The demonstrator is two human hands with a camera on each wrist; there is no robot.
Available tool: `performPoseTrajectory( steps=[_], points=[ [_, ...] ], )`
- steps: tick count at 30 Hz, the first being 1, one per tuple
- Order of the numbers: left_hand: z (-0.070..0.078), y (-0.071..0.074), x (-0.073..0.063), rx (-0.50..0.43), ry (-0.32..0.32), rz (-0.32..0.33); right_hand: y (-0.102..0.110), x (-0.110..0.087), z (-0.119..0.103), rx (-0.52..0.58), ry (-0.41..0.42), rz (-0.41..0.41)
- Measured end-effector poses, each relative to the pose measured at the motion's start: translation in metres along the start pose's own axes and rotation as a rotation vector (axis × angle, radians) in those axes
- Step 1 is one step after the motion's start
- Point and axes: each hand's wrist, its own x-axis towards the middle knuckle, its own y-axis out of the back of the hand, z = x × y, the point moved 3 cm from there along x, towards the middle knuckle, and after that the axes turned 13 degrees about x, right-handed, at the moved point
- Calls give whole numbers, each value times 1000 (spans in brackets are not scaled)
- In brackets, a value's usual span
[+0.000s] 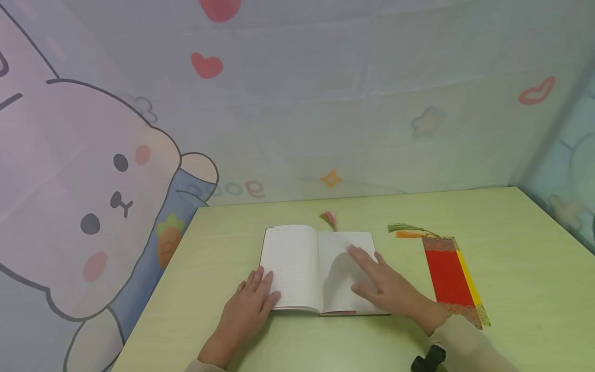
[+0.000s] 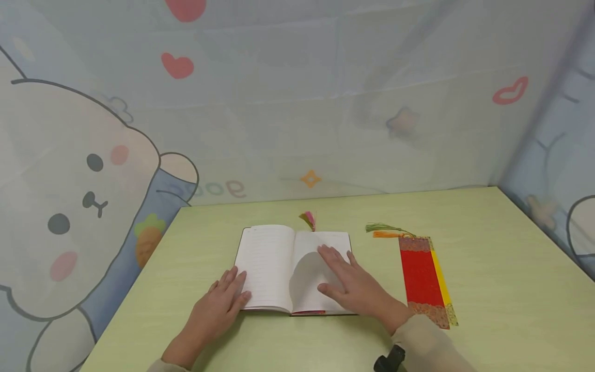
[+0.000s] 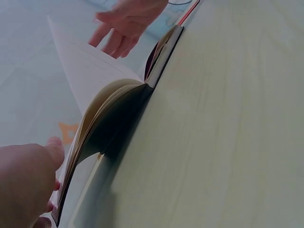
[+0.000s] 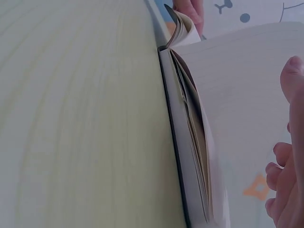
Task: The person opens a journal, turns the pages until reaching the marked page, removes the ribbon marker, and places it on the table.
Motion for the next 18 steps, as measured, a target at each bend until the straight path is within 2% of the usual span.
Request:
performPoseTrajectory(
  steps=[6, 12, 18],
  points=[
    [-1, 3, -1, -17, 10, 9, -6, 6, -6, 41, -14, -33],
    [0, 4, -3, -44, 17, -20, -15, 6, -9, 64, -41, -54],
    [-1, 6, -3, -62, 25, 4, -23, 14, -16, 90, -26, -67]
  ],
)
